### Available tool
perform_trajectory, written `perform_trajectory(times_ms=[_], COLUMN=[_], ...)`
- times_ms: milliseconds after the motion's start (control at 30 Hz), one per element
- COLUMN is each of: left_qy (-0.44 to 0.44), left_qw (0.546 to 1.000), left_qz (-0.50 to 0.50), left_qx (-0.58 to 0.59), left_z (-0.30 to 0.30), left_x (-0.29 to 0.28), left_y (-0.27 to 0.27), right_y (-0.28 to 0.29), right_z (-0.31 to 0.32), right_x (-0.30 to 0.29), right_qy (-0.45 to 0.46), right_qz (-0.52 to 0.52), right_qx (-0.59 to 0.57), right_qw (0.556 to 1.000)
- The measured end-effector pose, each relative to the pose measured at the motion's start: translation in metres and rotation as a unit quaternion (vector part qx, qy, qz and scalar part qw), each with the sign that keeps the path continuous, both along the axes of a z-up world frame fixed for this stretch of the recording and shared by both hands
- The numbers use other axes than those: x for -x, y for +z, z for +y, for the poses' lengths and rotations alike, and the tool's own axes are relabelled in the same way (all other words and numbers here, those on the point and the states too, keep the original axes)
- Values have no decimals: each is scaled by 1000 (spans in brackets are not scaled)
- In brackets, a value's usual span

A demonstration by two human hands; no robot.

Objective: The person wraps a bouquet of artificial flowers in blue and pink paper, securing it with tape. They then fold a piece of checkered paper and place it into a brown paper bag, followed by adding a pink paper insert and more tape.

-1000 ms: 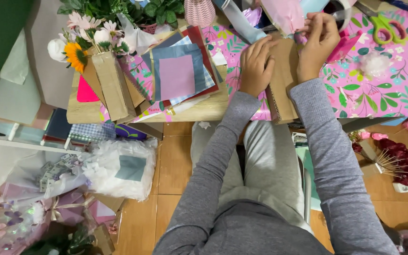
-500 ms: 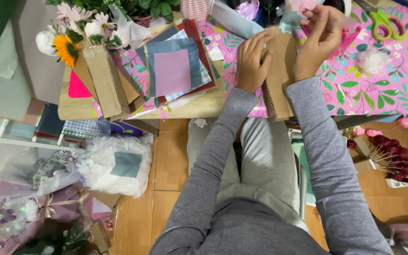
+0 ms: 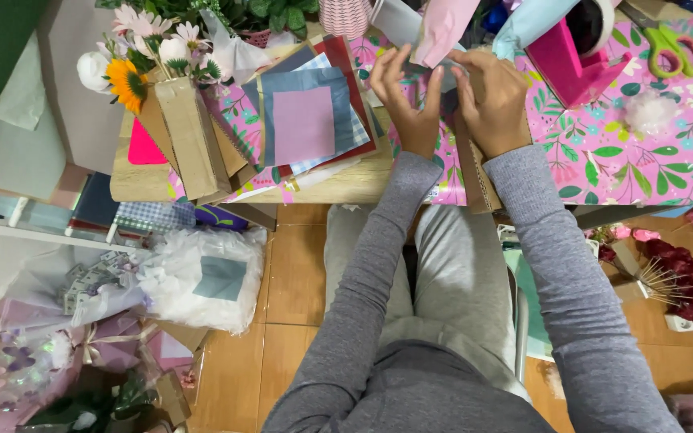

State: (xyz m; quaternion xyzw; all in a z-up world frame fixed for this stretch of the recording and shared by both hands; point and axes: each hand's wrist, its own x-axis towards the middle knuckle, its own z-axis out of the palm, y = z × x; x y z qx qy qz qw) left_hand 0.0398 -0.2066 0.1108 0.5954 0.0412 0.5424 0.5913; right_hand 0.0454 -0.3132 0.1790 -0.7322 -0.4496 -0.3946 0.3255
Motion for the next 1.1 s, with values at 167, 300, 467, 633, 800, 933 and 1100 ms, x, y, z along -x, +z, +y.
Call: perform_trajectory(times_ms=[167,300,467,633,800,933,1100], left_qy=[12,-102,-249,-92,-7,-123,-42], left_qw=[995,994,959,981,956,961,941], left_qz=[88,30,16,32,6,-7,-62], left_qx=[-50,33,133,-166,-293,-247,-329], left_z=[3,2,2,-1,3,4,11], left_x=[-9,-1,-12,-1,-12,-31,-50], left_y=[-15,-7,-17,4,64,82,75], right_y=[-7,10,19,23,39,62,84], right_z=[0,5,-15,-47,-63,-58,-66], right_x=[-6,12,0,-17,-44,-42,-49], right_qy=[33,95,112,88,174,158,137], right_qz=[10,80,137,218,367,417,397], right_qx=[-19,-64,-62,-54,-85,-137,-59], right_qw=[999,990,982,970,910,885,906])
